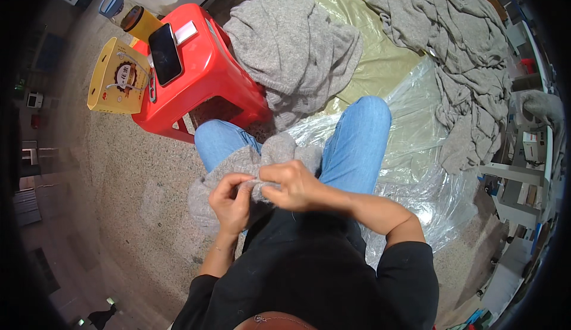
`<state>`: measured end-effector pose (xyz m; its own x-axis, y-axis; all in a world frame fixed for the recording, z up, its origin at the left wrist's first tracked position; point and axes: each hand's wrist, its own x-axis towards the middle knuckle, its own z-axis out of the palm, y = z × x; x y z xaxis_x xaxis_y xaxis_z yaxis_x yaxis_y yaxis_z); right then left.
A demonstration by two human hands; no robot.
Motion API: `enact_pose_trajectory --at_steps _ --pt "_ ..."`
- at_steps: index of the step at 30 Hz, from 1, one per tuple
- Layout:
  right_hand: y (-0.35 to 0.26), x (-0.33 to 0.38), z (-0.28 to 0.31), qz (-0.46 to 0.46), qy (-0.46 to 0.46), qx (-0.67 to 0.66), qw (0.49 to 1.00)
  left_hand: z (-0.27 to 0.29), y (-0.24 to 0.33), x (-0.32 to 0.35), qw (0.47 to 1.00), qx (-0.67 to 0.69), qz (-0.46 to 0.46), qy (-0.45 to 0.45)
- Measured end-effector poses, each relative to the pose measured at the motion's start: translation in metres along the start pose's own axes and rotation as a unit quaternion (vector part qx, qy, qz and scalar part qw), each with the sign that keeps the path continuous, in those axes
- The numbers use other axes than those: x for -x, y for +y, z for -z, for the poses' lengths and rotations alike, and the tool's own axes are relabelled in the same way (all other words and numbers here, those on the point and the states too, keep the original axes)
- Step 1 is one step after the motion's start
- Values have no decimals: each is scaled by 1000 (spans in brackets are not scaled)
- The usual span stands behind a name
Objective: Inspecting and cleaning loose threads or lint from fabric pieces on a factory floor.
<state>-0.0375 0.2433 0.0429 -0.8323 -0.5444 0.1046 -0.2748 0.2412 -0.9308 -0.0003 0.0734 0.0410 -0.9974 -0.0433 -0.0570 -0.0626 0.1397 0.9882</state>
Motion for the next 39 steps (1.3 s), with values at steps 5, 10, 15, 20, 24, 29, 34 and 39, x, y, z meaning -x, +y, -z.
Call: enact_pose_trajectory --at_steps 5,10,15,20,24,29,34,39 --pt "-5 2 -23 153 170 199 953 -12 -4 12 986 -23 -118 111" --pt "7 0 -27 181 220 265 921 -7 -8 2 994 -19 -84 70" --pt "7 2 -29 184 223 233 928 -8 -9 6 989 -10 -126 80" --pt "8 2 -25 47 162 14 986 -9 -15 2 987 14 -118 106" --pt "14 3 -9 -3 81 7 997 -3 -16 -1 989 -19 -141 48" --pt "9 1 -5 -21 57 -73 996 0 -9 -5 982 -58 -181 21" --pt "10 4 -30 111 230 142 956 -15 -8 10 981 -51 -173 72" --pt "26 6 -25 154 272 235 920 -8 -16 0 994 -78 -65 46"
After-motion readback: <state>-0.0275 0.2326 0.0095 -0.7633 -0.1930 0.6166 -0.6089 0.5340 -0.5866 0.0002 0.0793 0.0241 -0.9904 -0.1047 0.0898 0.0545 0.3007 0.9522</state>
